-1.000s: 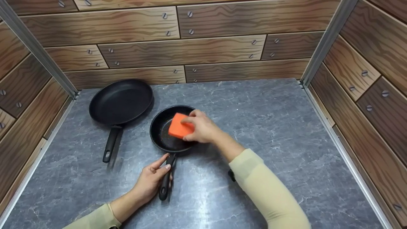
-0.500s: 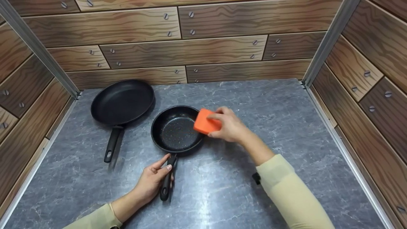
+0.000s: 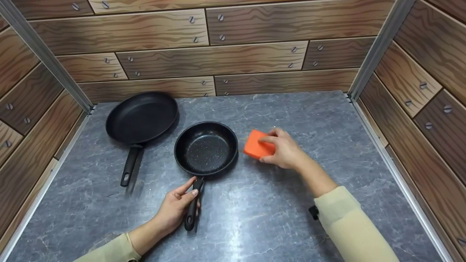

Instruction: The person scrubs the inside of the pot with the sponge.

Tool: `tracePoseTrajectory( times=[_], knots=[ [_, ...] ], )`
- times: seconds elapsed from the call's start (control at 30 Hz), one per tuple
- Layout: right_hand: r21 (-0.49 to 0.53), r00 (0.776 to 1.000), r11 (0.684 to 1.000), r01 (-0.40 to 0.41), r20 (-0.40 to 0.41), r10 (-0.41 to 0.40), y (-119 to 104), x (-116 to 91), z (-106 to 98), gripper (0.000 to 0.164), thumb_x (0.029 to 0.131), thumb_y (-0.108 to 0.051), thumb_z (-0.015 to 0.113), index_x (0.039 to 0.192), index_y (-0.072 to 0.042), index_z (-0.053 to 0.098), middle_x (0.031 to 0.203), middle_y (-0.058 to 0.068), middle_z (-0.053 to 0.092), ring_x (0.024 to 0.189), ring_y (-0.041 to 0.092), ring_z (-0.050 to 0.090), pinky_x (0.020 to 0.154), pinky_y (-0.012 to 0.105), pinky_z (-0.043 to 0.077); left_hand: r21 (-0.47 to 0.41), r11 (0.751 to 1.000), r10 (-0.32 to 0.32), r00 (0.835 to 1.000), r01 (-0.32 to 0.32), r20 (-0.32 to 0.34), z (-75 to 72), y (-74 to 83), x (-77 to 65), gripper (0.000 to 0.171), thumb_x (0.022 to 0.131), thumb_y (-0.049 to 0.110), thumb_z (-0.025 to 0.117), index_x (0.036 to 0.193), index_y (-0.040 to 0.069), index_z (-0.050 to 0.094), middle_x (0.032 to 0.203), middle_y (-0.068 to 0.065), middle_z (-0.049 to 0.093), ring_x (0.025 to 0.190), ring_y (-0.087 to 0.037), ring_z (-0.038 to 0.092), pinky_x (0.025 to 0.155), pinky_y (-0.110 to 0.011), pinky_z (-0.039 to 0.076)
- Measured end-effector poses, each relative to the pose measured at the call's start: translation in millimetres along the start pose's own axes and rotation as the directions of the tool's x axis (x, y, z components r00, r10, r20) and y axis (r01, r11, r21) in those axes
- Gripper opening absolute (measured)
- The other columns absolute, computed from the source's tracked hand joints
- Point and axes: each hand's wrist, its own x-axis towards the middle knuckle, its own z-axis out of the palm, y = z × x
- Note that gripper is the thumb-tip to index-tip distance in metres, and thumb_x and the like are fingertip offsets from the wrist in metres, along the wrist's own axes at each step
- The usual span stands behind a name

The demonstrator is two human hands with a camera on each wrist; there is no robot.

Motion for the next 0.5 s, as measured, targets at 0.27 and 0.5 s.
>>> tracePoseTrajectory(
  times=[0.27,0.5],
  knots=[
    [-0.020,0.999,1.000,-0.017,0.049,0.018,14.7,-16.5,-6.5,0.061,0.081,-0.026,0.093,0.135,-0.008,0.072,0.138,0.026,0.055,0.126,0.049,0.054,0.105,0.069,0.045,0.007,1.000,-0.005,1.000,0.005,-0.002,-0.6,0.2,1.5,0.068,0.104,0.012,0.070,0.162,-0.001,0.036,0.072,-0.006,0.071,0.063,-0.013,0.068,0.061,-0.024,0.059],
    [-0.036,0.995,0.999,-0.039,0.094,0.042,26.4,-33.8,-8.4,0.062,0.083,-0.030,0.093,0.136,-0.007,0.071,0.137,0.027,0.055,0.124,0.050,0.055,0.103,0.071,0.045,0.033,0.999,-0.013,1.000,0.014,-0.015,-0.1,1.3,1.3,0.068,0.104,0.013,0.070,0.162,0.000,0.037,0.074,-0.006,0.072,0.064,-0.012,0.068,0.060,-0.022,0.059]
  ],
)
